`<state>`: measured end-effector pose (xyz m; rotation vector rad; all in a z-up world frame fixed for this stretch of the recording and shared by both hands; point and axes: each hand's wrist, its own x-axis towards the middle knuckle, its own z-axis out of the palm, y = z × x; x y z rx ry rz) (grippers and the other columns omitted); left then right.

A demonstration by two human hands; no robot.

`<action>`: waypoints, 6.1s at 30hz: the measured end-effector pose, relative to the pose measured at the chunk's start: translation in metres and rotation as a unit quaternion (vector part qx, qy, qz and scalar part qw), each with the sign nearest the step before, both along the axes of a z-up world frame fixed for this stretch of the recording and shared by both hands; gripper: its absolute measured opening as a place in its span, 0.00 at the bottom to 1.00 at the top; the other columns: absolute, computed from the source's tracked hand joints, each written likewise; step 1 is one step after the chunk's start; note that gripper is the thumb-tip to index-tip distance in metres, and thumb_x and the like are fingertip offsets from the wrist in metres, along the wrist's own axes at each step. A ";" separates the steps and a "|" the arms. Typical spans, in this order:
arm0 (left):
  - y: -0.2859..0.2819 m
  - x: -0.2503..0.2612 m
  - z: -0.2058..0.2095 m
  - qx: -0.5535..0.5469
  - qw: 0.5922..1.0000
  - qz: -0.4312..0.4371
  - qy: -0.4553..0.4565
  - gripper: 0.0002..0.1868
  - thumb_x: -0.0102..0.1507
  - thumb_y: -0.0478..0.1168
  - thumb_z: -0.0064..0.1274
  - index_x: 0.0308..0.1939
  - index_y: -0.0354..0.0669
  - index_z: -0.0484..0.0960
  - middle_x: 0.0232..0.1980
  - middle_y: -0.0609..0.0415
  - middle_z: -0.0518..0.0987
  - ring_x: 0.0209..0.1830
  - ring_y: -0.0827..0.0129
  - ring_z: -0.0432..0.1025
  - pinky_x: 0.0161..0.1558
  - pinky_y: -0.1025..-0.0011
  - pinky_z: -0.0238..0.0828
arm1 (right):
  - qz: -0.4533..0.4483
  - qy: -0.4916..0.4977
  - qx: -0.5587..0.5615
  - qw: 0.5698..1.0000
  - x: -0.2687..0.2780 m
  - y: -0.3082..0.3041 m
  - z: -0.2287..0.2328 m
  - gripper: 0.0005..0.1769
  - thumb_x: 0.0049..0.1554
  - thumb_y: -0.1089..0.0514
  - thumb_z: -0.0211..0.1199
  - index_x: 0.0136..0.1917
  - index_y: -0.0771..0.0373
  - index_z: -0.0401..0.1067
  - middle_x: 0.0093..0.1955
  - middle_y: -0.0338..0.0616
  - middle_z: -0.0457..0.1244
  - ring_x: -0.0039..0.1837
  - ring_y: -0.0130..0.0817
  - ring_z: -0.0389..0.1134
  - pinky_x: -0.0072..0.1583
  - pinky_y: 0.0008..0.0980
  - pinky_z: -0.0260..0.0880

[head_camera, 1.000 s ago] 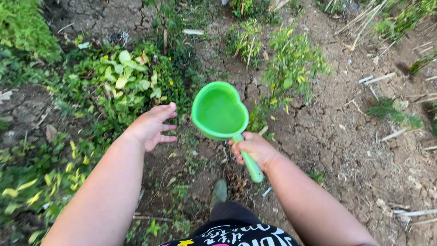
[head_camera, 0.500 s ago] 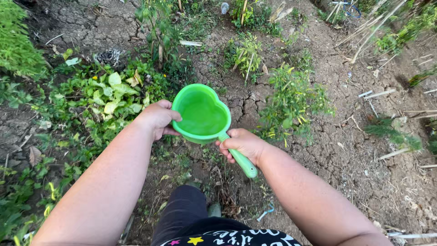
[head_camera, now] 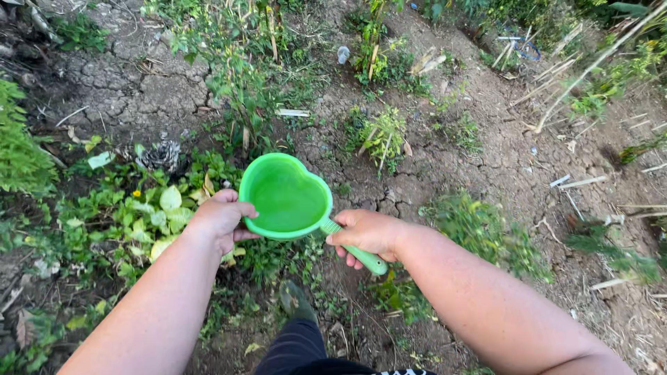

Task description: The person fills a green plastic scoop with water from a rusted metal drum and walks through a garden, pouring water onto several plants by hand.

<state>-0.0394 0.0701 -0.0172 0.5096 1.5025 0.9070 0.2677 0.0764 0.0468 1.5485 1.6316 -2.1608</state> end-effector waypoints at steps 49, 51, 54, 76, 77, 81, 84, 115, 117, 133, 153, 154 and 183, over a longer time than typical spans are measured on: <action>0.501 0.005 0.045 0.095 0.995 0.026 0.012 0.10 0.65 0.44 0.59 0.43 0.47 0.76 0.40 0.57 0.77 0.41 0.67 0.74 0.45 0.63 0.74 | -0.086 -0.046 0.069 0.993 -0.014 0.508 0.043 0.06 0.55 0.61 0.60 0.44 0.63 0.65 0.33 0.42 0.59 0.31 0.29 0.58 0.32 0.32 0.58; 0.507 -0.001 0.050 0.086 0.993 0.072 -0.017 0.10 0.67 0.48 0.54 0.44 0.49 0.76 0.41 0.58 0.78 0.42 0.67 0.74 0.46 0.64 0.73 | -0.080 -0.034 0.059 0.994 -0.022 0.524 0.045 0.05 0.55 0.61 0.59 0.44 0.63 0.65 0.34 0.42 0.60 0.31 0.31 0.57 0.32 0.33 0.58; 0.516 -0.018 0.051 0.088 0.982 0.143 -0.084 0.13 0.69 0.52 0.47 0.44 0.49 0.75 0.43 0.58 0.78 0.43 0.66 0.73 0.47 0.63 0.72 | -0.082 -0.018 0.057 0.995 -0.040 0.543 0.047 0.04 0.55 0.62 0.57 0.45 0.63 0.66 0.34 0.43 0.60 0.32 0.32 0.58 0.33 0.34 0.59; 0.586 -0.172 0.013 0.032 0.916 0.326 -0.231 0.07 0.66 0.40 0.55 0.47 0.42 0.81 0.45 0.52 0.85 0.42 0.64 0.81 0.43 0.62 0.83 | -0.018 -0.011 0.148 0.989 -0.209 0.572 0.089 0.11 0.53 0.62 0.59 0.48 0.70 0.71 0.34 0.42 0.62 0.32 0.29 0.61 0.32 0.33 0.62; 0.588 -0.175 0.012 0.029 0.919 0.318 -0.233 0.07 0.66 0.40 0.55 0.47 0.42 0.81 0.45 0.52 0.85 0.42 0.64 0.81 0.43 0.62 0.83 | -0.027 -0.015 0.148 0.988 -0.214 0.571 0.092 0.11 0.53 0.62 0.59 0.48 0.70 0.71 0.34 0.42 0.62 0.32 0.29 0.61 0.32 0.33 0.62; 0.593 -0.183 0.000 0.005 0.910 0.341 -0.236 0.08 0.64 0.37 0.56 0.47 0.44 0.82 0.45 0.54 0.85 0.42 0.66 0.81 0.42 0.65 0.81 | 0.002 -0.064 0.194 0.979 -0.230 0.569 0.104 0.17 0.53 0.59 0.59 0.55 0.66 0.71 0.33 0.42 0.63 0.32 0.31 0.64 0.33 0.35 0.66; 0.598 -0.195 -0.003 0.000 0.915 0.332 -0.230 0.08 0.65 0.35 0.56 0.48 0.46 0.81 0.46 0.54 0.84 0.42 0.65 0.80 0.42 0.62 0.81 | 0.011 -0.087 0.208 0.974 -0.242 0.572 0.109 0.20 0.53 0.57 0.60 0.58 0.64 0.71 0.33 0.42 0.64 0.32 0.31 0.65 0.34 0.36 0.68; 0.607 -0.212 -0.009 -0.044 0.910 0.338 -0.235 0.06 0.68 0.34 0.53 0.47 0.36 0.81 0.43 0.47 0.83 0.36 0.64 0.79 0.33 0.71 0.77 | 0.098 -0.196 0.380 0.899 -0.266 0.576 0.119 0.22 0.51 0.54 0.66 0.58 0.63 0.74 0.46 0.54 0.70 0.49 0.49 0.73 0.54 0.45 0.72; 0.612 -0.210 -0.008 -0.041 0.916 0.327 -0.231 0.07 0.68 0.35 0.51 0.48 0.37 0.81 0.43 0.48 0.83 0.36 0.64 0.79 0.33 0.71 0.78 | 0.095 -0.198 0.388 0.895 -0.264 0.578 0.120 0.22 0.51 0.54 0.66 0.58 0.63 0.74 0.46 0.55 0.70 0.50 0.50 0.73 0.55 0.45 0.72; 0.624 -0.239 0.017 0.001 0.916 0.321 -0.241 0.09 0.70 0.37 0.47 0.50 0.42 0.82 0.44 0.52 0.84 0.39 0.67 0.80 0.37 0.71 0.80 | 0.089 -0.196 0.416 0.884 -0.294 0.586 0.130 0.19 0.52 0.55 0.64 0.55 0.65 0.73 0.48 0.57 0.70 0.52 0.54 0.72 0.55 0.47 0.72; 0.603 -0.285 0.026 -0.016 0.898 0.396 -0.192 0.07 0.69 0.36 0.50 0.46 0.37 0.81 0.43 0.48 0.82 0.38 0.66 0.79 0.41 0.69 0.83 | 0.166 -0.140 0.461 0.861 -0.333 0.622 0.135 0.25 0.51 0.53 0.68 0.58 0.66 0.70 0.50 0.58 0.69 0.53 0.55 0.71 0.56 0.49 0.71; 0.605 -0.284 0.024 -0.018 0.896 0.398 -0.195 0.08 0.69 0.36 0.48 0.46 0.38 0.81 0.43 0.47 0.82 0.38 0.65 0.79 0.41 0.69 0.83 | 0.177 -0.147 0.454 0.861 -0.333 0.625 0.134 0.25 0.51 0.53 0.67 0.59 0.66 0.70 0.49 0.58 0.69 0.52 0.55 0.71 0.56 0.49 0.71; 0.660 -0.217 -0.031 -0.018 0.885 0.360 -0.295 0.10 0.69 0.34 0.46 0.51 0.38 0.79 0.47 0.46 0.82 0.42 0.62 0.79 0.40 0.67 0.82 | 0.158 -0.233 0.460 0.842 -0.283 0.643 0.126 0.19 0.52 0.54 0.66 0.53 0.66 0.70 0.46 0.59 0.69 0.50 0.57 0.71 0.54 0.51 0.72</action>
